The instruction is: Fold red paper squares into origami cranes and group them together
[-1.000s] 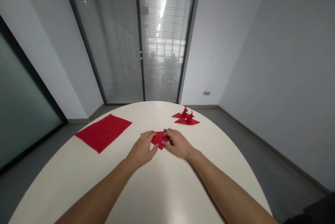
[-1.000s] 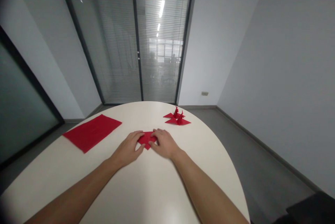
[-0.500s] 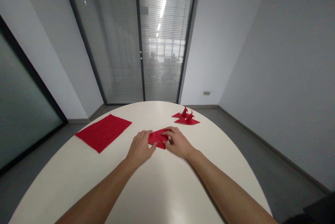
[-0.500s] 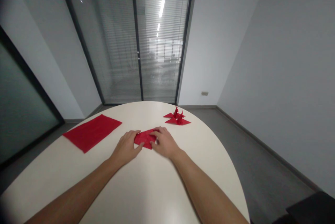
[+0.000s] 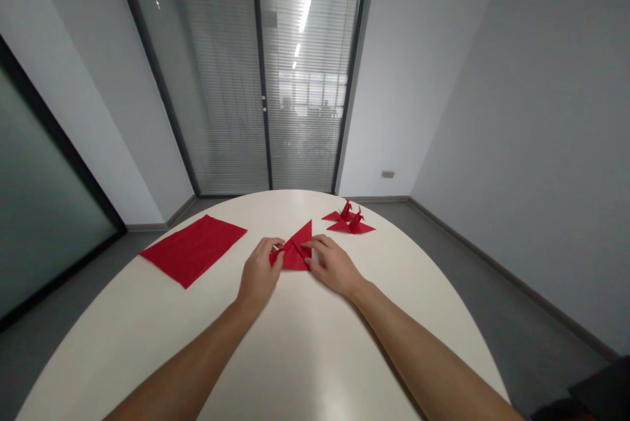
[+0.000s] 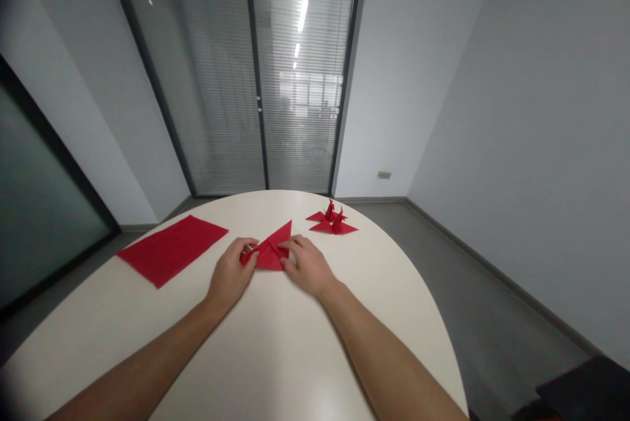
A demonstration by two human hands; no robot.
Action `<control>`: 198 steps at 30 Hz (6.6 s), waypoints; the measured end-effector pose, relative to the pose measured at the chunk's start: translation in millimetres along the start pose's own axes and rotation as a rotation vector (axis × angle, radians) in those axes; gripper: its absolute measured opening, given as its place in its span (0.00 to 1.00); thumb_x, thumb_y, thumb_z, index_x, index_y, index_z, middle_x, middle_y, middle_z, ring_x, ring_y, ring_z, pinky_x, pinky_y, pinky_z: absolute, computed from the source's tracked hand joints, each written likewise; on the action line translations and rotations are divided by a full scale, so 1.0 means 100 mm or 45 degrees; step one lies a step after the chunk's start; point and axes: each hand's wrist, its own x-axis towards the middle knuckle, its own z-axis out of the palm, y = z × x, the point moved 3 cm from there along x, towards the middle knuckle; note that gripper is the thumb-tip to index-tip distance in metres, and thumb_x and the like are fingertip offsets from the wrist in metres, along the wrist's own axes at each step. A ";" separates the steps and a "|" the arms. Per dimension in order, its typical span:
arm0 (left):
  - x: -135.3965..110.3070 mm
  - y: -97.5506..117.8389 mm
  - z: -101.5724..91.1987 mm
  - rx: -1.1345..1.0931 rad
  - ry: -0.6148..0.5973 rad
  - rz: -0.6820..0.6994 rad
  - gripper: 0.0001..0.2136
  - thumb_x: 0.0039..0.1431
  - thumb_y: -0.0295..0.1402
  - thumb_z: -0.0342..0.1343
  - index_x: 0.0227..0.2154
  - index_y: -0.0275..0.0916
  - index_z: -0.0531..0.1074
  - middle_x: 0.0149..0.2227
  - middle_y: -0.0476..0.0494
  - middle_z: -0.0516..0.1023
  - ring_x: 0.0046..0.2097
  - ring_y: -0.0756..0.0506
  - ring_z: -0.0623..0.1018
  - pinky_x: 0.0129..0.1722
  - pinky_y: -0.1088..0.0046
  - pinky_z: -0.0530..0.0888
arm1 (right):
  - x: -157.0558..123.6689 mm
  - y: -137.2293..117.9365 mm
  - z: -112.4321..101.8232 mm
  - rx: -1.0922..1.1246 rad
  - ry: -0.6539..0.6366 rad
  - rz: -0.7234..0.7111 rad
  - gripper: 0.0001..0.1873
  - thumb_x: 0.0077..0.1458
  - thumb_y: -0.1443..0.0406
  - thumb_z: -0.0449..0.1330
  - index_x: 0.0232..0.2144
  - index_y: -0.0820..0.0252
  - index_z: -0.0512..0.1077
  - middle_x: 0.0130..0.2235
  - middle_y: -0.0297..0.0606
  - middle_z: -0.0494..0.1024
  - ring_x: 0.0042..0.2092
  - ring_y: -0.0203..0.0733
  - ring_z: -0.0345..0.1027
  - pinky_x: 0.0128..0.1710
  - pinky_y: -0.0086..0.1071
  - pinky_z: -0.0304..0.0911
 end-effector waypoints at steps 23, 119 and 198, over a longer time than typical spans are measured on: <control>-0.07 0.22 0.06 -0.190 -0.257 0.306 0.14 0.65 0.21 0.46 0.48 0.42 0.68 0.51 0.39 0.71 0.55 0.42 0.73 0.57 0.57 0.73 | 0.05 0.15 0.16 0.879 0.227 0.521 0.21 0.55 0.47 0.62 0.27 0.59 0.68 0.27 0.35 0.75 0.30 0.40 0.68 0.34 0.33 0.63; -0.03 -0.14 0.14 -0.177 -0.166 -0.452 0.11 0.58 0.25 0.52 0.43 0.40 0.73 0.42 0.44 0.81 0.40 0.45 0.80 0.42 0.69 0.75 | 0.00 -0.06 0.06 0.027 0.254 0.432 0.04 0.56 0.67 0.55 0.35 0.55 0.70 0.34 0.33 0.76 0.32 0.39 0.68 0.35 0.31 0.60; -0.26 0.17 0.26 0.800 -0.811 -0.088 0.27 0.67 0.32 0.39 0.66 0.26 0.56 0.70 0.28 0.53 0.71 0.35 0.54 0.68 0.49 0.52 | -0.04 -0.04 0.13 -0.247 -0.363 -0.085 0.27 0.62 0.62 0.54 0.61 0.67 0.68 0.63 0.48 0.69 0.60 0.53 0.63 0.63 0.46 0.56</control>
